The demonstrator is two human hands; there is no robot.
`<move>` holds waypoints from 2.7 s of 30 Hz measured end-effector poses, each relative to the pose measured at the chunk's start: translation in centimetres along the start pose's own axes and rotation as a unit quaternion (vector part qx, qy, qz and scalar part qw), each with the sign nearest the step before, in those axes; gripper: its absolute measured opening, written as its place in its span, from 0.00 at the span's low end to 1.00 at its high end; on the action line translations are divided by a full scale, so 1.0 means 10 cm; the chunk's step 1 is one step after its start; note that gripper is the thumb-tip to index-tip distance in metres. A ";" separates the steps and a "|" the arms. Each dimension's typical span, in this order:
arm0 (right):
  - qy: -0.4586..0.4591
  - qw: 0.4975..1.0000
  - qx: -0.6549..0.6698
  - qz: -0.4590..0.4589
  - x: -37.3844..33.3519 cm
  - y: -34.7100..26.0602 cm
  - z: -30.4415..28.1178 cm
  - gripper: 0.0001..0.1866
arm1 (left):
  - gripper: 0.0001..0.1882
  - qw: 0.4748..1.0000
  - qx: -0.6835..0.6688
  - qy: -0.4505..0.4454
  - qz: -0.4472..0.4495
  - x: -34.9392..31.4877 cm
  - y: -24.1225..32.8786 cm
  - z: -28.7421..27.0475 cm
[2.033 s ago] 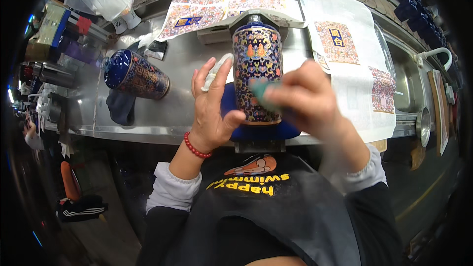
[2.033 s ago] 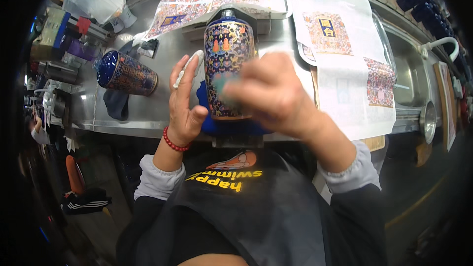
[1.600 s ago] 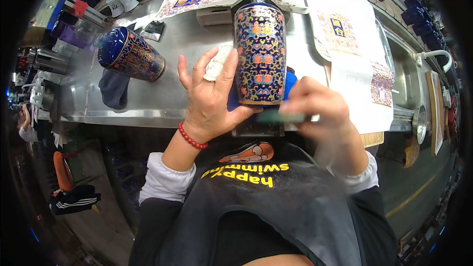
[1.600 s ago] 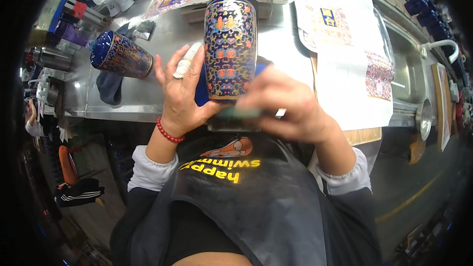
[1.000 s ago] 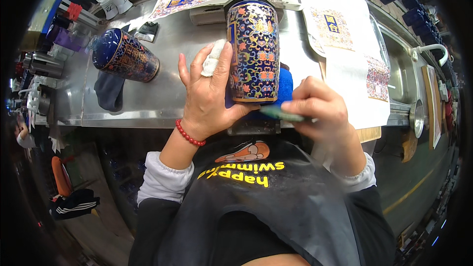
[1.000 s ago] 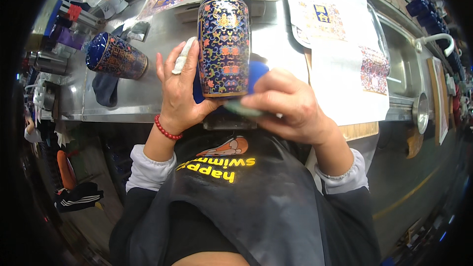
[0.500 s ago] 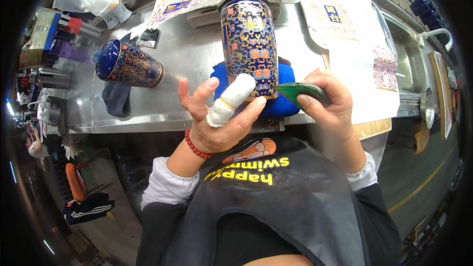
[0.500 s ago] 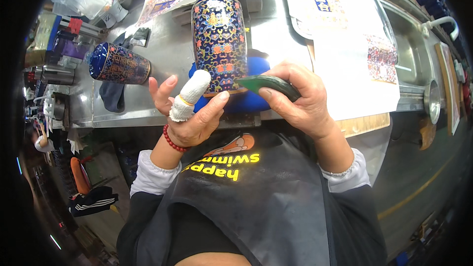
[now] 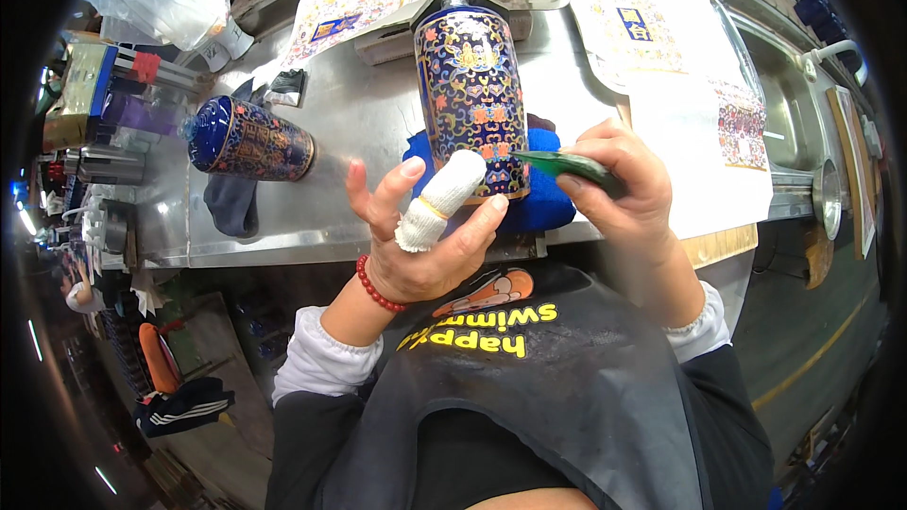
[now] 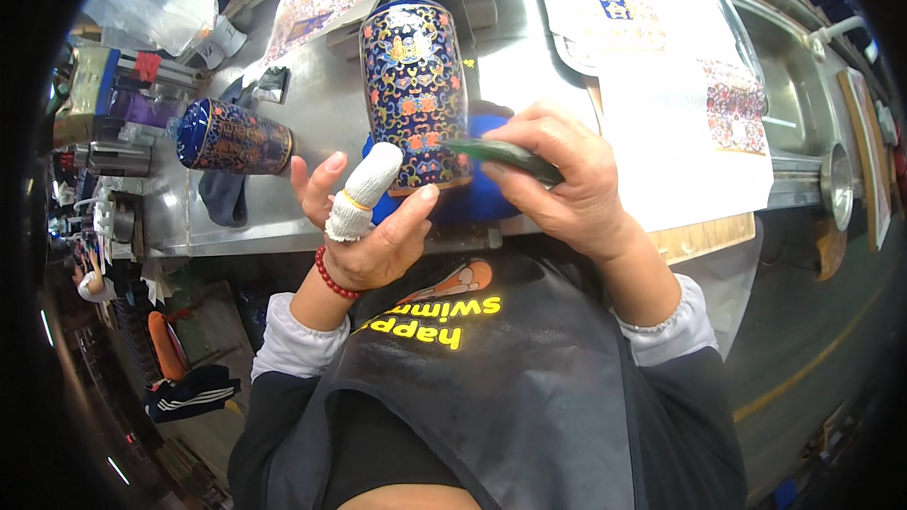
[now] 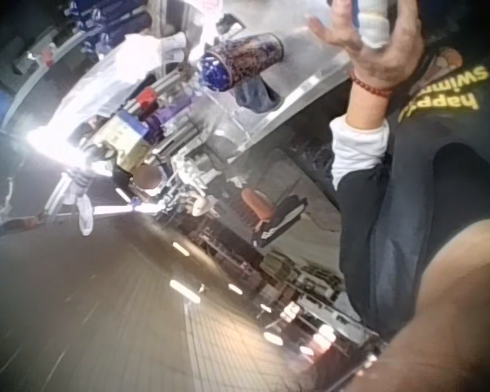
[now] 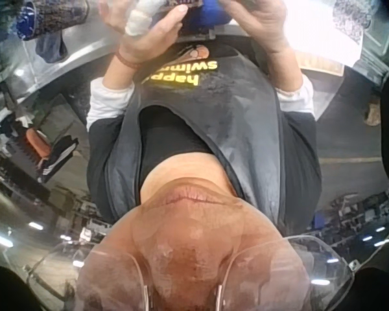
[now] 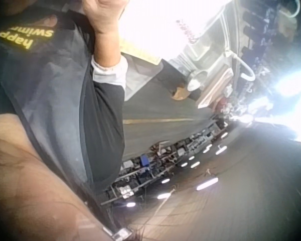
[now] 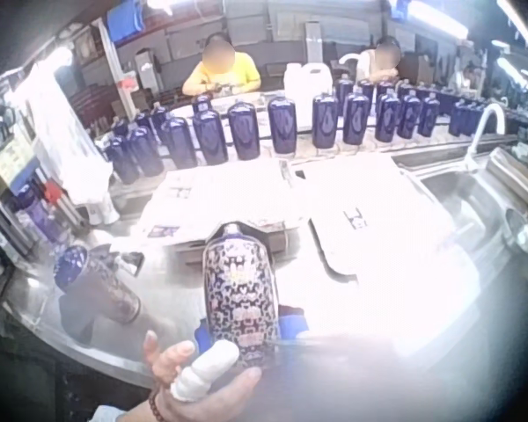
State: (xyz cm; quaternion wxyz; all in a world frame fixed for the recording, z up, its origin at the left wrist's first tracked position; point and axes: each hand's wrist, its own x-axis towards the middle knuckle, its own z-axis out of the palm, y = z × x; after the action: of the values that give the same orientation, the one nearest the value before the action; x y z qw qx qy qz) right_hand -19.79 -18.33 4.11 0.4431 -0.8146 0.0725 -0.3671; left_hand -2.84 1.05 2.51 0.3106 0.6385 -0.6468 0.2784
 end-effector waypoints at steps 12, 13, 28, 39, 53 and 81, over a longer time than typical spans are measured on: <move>-0.049 0.999 -0.008 0.000 1.21 -0.21 0.04 0.11 | 0.55 0.971 -0.062 -0.112 -0.202 0.09 -0.09 0.05; -0.025 0.989 -0.126 -0.073 1.23 -0.25 0.03 0.12 | 0.55 0.971 -0.062 -0.106 -0.203 0.09 -0.09 0.06; -0.013 0.997 0.027 0.072 0.80 0.09 -0.11 0.09 | 0.54 0.988 -0.029 -0.147 -0.048 0.42 -0.55 0.01; 0.028 0.994 0.052 0.096 0.70 0.01 -0.14 0.06 | 0.45 0.983 -0.022 -0.179 0.038 0.74 -0.83 0.02; -0.075 0.995 0.060 0.036 1.07 0.24 -0.16 0.08 | 0.38 0.980 -0.094 -0.161 0.072 0.68 -0.74 0.03; 0.109 0.994 0.015 0.001 0.73 0.00 0.02 0.11 | 0.14 0.537 -0.677 -0.213 -0.456 1.25 -1.31 0.40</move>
State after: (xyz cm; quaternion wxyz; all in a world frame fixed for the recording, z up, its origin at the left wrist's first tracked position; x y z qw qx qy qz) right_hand -14.40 -21.37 7.93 0.4452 -0.7628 0.1159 -0.4545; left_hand 10.19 -10.54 8.84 0.5882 0.4870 -0.3106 -0.5661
